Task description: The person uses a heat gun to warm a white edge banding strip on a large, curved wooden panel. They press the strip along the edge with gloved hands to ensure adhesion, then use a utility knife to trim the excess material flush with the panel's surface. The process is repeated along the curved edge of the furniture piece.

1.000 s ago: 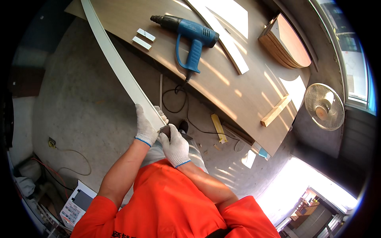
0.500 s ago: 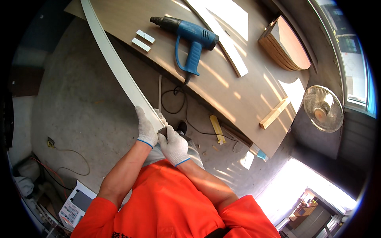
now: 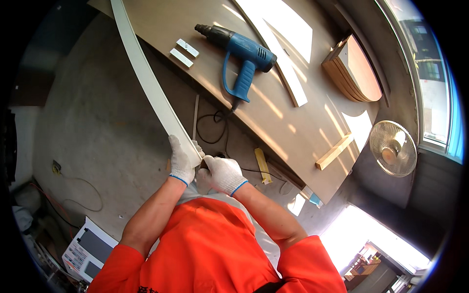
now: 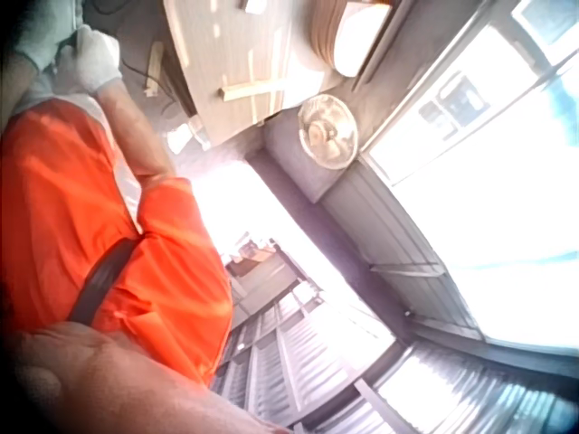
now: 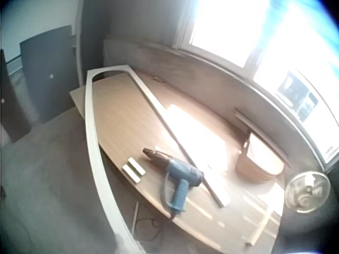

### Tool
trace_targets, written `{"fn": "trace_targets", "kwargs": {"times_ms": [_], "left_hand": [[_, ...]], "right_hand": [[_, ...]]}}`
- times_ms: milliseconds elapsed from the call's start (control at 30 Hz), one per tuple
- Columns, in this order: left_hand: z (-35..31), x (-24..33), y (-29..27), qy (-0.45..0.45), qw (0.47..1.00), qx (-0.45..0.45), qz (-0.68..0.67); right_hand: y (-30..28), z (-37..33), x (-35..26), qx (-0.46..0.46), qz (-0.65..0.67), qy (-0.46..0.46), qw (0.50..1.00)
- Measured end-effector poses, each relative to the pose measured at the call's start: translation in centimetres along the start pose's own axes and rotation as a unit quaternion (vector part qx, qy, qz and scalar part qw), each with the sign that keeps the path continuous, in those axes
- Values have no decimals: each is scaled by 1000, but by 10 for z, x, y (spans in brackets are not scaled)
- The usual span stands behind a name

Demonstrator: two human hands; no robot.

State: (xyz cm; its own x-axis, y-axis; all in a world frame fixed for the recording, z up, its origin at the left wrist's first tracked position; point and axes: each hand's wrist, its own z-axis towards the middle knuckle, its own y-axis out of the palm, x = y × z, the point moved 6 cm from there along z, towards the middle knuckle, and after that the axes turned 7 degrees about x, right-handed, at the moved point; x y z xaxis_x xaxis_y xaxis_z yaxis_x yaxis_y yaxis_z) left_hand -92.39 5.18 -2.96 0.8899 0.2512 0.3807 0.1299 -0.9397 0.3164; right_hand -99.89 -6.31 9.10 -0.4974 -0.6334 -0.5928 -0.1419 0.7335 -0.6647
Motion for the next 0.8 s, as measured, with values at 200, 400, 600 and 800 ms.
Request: {"fn": "trace_targets", "kwargs": {"times_ms": [200,400,600,800], "left_hand": [[-2,0,0,0,998,32,-46],[-6,3,-6,35,996,68,38],[-8,3,-12,10,995,93,37],[-26,21,-2,47,991,121,-9]], "right_hand": [[-15,15,-12,-41,-10,-18,999],[-16,26,-15,-40,-39,-41,998],[-20,45,-26,-39,-61,-68,995],[-25,69,-40,-25,-69,-90,993]]}}
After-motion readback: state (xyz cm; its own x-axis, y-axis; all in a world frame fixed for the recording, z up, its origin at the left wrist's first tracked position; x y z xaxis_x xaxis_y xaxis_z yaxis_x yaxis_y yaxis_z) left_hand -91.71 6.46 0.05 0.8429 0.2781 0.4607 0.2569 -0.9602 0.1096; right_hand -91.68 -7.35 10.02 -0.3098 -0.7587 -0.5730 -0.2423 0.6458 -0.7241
